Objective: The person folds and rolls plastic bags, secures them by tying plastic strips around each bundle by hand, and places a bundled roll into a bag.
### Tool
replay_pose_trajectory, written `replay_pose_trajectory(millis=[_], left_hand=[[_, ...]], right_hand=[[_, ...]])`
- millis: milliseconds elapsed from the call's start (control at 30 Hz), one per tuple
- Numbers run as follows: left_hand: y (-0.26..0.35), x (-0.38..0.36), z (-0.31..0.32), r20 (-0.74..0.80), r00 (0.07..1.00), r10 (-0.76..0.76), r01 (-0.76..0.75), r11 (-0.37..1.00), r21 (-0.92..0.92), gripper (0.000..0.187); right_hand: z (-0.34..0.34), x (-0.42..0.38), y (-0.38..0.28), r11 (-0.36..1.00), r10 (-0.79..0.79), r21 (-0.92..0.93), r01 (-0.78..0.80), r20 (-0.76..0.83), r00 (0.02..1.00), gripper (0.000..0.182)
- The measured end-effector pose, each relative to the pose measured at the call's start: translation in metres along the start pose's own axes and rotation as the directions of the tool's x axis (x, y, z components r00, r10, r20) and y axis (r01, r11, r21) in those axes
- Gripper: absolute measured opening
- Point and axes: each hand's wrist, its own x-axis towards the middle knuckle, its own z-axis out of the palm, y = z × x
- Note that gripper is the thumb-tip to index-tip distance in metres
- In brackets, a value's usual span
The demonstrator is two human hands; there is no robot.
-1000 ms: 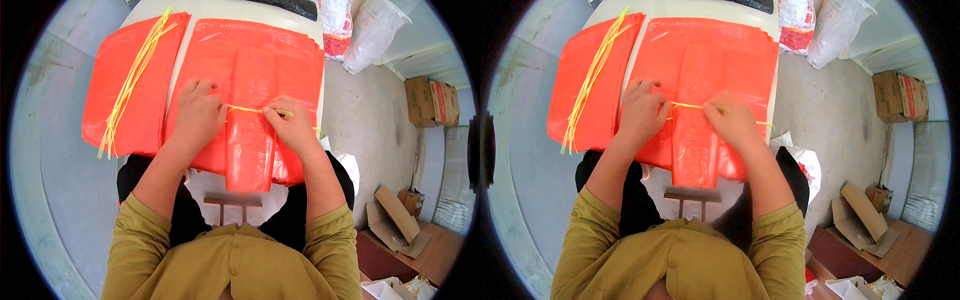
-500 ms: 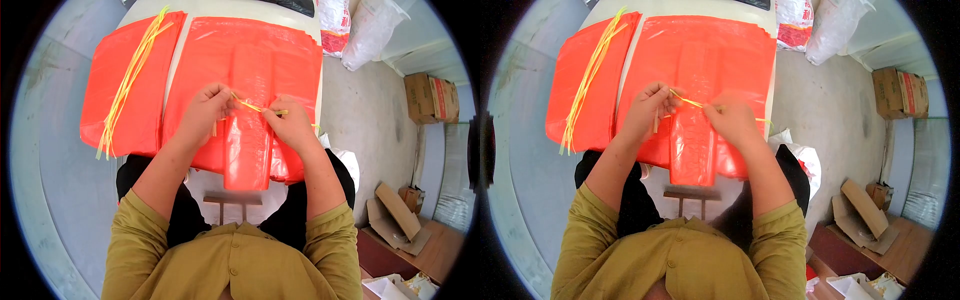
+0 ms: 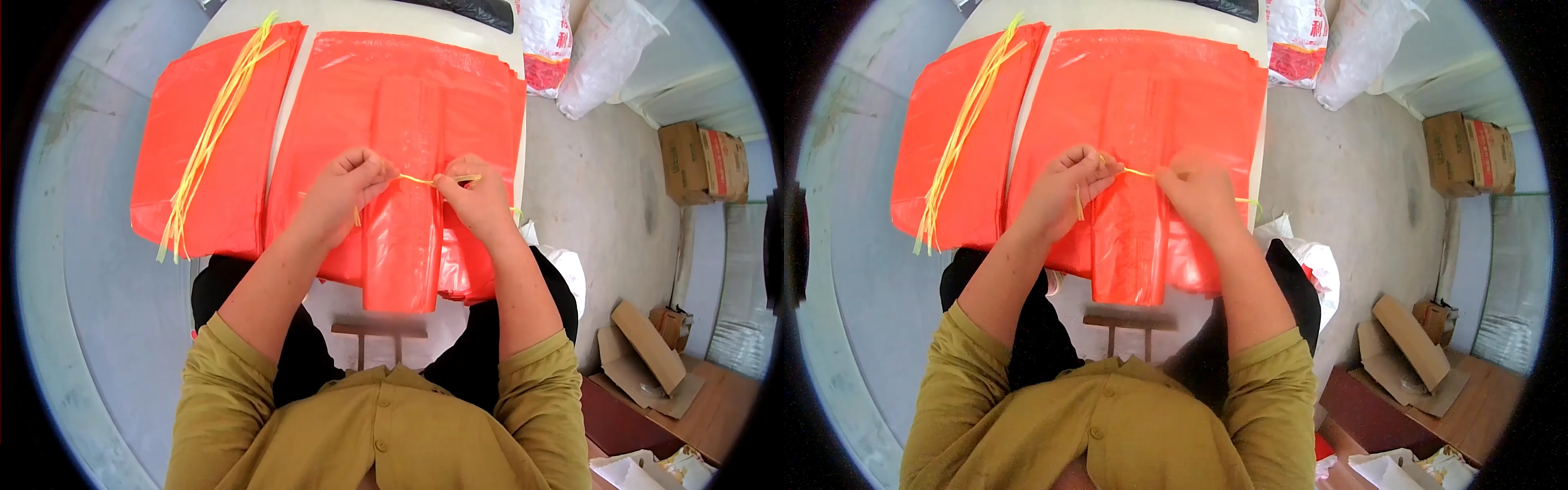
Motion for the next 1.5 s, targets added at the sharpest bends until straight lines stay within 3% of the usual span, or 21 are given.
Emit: replay_pose_trajectory(millis=[233, 333, 433, 533, 633, 733, 833, 933, 1033, 1133, 1233, 1333, 1433, 1500], left_hand=[[-0.004, 0.003, -0.015, -0.021, 0.998, -0.06, 0.057, 0.989, -0.136, 0.015], [-0.005, 0.001, -0.01, -0.069, 0.996, -0.049, 0.042, 0.993, -0.109, 0.014], [-0.008, 0.001, -0.009, -0.061, 0.997, -0.037, 0.034, 0.998, -0.056, 0.014], [-0.008, -0.001, -0.005, -0.094, 0.994, -0.049, 0.042, 0.996, -0.078, 0.013], [-0.009, 0.003, -0.01, -0.079, 0.996, -0.027, 0.02, 0.996, -0.088, 0.014], [-0.001, -0.001, -0.009, -0.148, 0.989, -0.023, 0.013, 0.998, -0.067, 0.014], [0.005, -0.002, -0.009, -0.142, 0.987, 0.076, -0.072, 0.997, 0.033, 0.015], [0.006, -0.001, -0.01, -0.092, 0.986, 0.14, -0.129, 0.985, 0.115, 0.016], [0.01, -0.008, -0.003, 0.064, 0.978, 0.199, -0.208, 0.959, 0.193, 0.017], [0.009, -0.006, 0.004, 0.235, 0.93, 0.281, -0.341, 0.899, 0.275, 0.02], [0.007, -0.005, 0.007, 0.291, 0.928, 0.231, -0.317, 0.901, 0.296, 0.021], [0.02, -0.007, 0.021, 0.176, 0.976, 0.132, -0.12, 0.99, -0.077, 0.025], [0.01, -0.002, 0.009, 0.141, 0.984, 0.113, -0.075, 0.965, -0.25, 0.034], [-0.002, 0.004, 0.008, 0.132, 0.979, 0.157, -0.176, 0.973, 0.147, 0.031]], right_hand=[[-0.007, 0.005, -0.006, 0.964, 0.217, -0.175, -0.201, 0.078, 0.973, 0.016], [0.002, 0.006, 0.003, 0.997, 0.083, 0.002, -0.083, 0.023, 0.996, 0.013], [0.01, 0.003, -0.015, 0.948, 0.041, 0.318, -0.035, -0.014, 0.999, 0.015], [0.022, 0.005, -0.012, 0.859, 0.026, 0.504, -0.092, 0.137, 0.99, 0.03], [0.019, 0.007, -0.014, 0.899, 0.167, 0.37, -0.235, 0.205, 0.964, 0.031], [0.024, 0.012, -0.006, 0.956, 0.067, 0.267, -0.118, 0.193, 0.979, 0.028], [0.02, 0.009, -0.017, 0.951, 0.074, 0.279, -0.135, 0.216, 0.973, 0.026], [0.025, 0.009, -0.016, 0.967, 0.0, 0.249, -0.043, 0.17, 0.986, 0.021], [0.027, 0.004, -0.027, 0.996, -0.086, 0.045, 0.081, 0.115, 0.99, 0.017], [0.034, 0.002, -0.024, 0.981, -0.188, -0.026, 0.192, 0.113, 0.976, 0.015], [0.035, 0.002, -0.024, 0.978, -0.207, -0.019, 0.209, 0.089, 0.974, 0.014], [0.031, 0.004, -0.021, 0.992, -0.094, -0.069, 0.106, 0.162, 0.982, 0.016], [0.03, 0.002, -0.02, 0.996, -0.038, 0.081, 0.024, 0.168, 0.985, 0.017], [0.032, 0.002, -0.016, 0.996, -0.06, 0.077, 0.049, 0.148, 0.987, 0.017]])
